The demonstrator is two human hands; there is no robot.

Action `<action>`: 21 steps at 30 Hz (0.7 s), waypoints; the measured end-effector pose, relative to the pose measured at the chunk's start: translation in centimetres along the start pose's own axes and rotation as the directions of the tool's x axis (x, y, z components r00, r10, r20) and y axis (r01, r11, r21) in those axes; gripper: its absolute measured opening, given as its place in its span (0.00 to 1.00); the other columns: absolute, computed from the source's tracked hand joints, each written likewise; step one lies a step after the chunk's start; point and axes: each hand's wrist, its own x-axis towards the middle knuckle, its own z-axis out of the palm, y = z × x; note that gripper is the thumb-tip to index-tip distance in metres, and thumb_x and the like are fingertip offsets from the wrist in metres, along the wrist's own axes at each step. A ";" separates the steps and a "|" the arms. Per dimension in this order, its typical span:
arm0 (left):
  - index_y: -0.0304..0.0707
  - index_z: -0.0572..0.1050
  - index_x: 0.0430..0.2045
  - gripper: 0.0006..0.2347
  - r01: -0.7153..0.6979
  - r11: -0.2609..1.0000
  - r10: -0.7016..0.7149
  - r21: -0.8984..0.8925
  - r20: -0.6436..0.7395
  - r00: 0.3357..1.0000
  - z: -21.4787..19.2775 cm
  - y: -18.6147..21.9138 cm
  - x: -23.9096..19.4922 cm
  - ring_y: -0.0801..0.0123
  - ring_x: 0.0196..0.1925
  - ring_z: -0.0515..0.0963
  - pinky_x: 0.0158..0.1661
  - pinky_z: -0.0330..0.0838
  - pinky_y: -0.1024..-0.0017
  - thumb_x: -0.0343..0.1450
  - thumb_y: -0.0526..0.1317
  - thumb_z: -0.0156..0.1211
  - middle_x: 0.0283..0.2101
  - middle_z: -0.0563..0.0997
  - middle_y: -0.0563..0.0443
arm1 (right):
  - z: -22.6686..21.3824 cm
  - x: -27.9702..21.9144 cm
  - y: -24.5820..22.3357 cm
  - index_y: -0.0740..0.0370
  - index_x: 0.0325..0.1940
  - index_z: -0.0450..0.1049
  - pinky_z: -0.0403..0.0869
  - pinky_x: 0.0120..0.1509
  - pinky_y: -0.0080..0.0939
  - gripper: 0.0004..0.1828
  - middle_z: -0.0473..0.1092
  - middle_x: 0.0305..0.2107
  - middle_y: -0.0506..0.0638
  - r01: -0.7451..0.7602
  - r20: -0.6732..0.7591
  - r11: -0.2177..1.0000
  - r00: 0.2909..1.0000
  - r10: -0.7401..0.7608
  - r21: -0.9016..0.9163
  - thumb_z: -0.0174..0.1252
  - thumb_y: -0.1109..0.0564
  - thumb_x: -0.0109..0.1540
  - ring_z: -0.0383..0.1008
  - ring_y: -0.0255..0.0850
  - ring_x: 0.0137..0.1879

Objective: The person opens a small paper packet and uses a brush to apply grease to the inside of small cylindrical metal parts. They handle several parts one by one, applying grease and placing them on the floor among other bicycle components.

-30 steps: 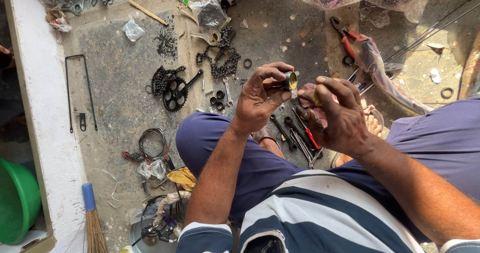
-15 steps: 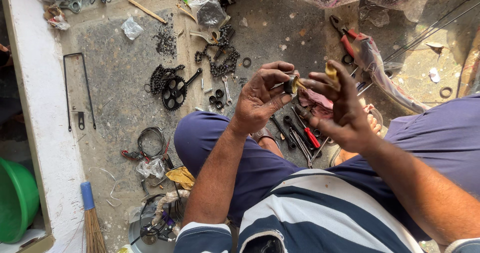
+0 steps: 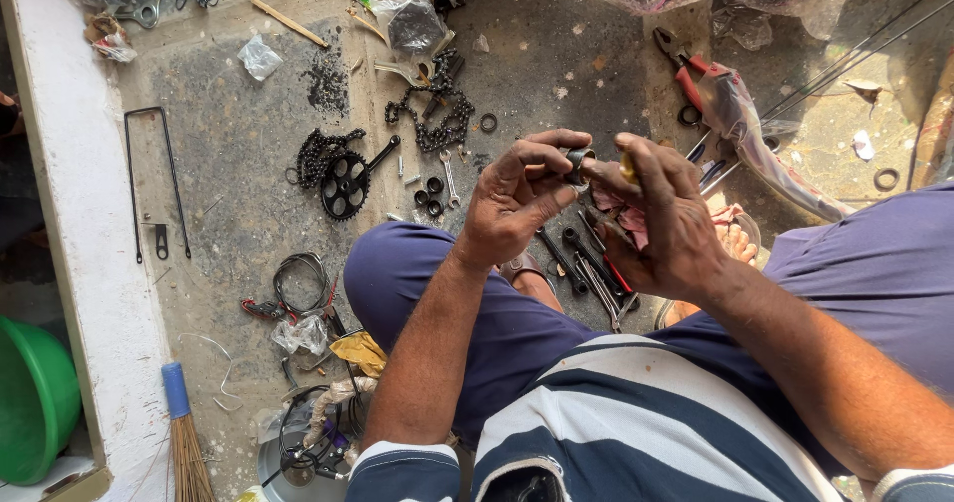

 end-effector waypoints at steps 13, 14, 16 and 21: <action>0.36 0.72 0.51 0.14 -0.054 0.999 0.054 0.002 -0.054 0.997 0.2 -0.3 0.1 0.65 0.69 0.74 0.69 0.74 0.68 0.75 0.21 0.60 0.65 0.71 0.44 | 0.4 -0.4 -0.7 0.67 0.79 0.38 0.60 0.76 0.58 0.52 0.67 0.64 0.65 0.025 0.078 0.982 0.997 -0.011 -0.186 0.63 0.59 0.60 0.63 0.55 0.72; 0.35 0.72 0.52 0.14 -0.050 0.999 0.051 0.009 -0.062 0.997 0.1 -0.2 0.2 0.64 0.69 0.74 0.70 0.74 0.67 0.75 0.21 0.60 0.65 0.72 0.44 | 0.5 -0.1 -0.8 0.66 0.79 0.38 0.59 0.76 0.59 0.51 0.71 0.63 0.60 0.119 0.087 0.943 0.991 -0.096 -0.311 0.63 0.60 0.62 0.64 0.54 0.73; 0.35 0.72 0.52 0.14 -0.042 0.998 0.045 0.039 -0.084 0.995 0.3 -0.2 0.2 0.64 0.68 0.75 0.69 0.75 0.67 0.76 0.22 0.60 0.65 0.72 0.44 | -0.4 0.0 -0.5 0.63 0.79 0.39 0.57 0.78 0.57 0.50 0.72 0.61 0.56 0.083 0.077 0.964 0.995 -0.065 -0.254 0.64 0.58 0.62 0.64 0.53 0.72; 0.35 0.68 0.60 0.17 0.008 1.000 -0.007 0.020 -0.059 0.998 0.3 0.5 0.3 0.66 0.69 0.75 0.70 0.73 0.67 0.77 0.26 0.58 0.65 0.74 0.44 | -0.6 0.4 0.4 0.67 0.81 0.36 0.55 0.82 0.55 0.49 0.69 0.65 0.55 0.030 -0.050 0.995 0.998 -0.025 0.096 0.61 0.55 0.68 0.62 0.53 0.77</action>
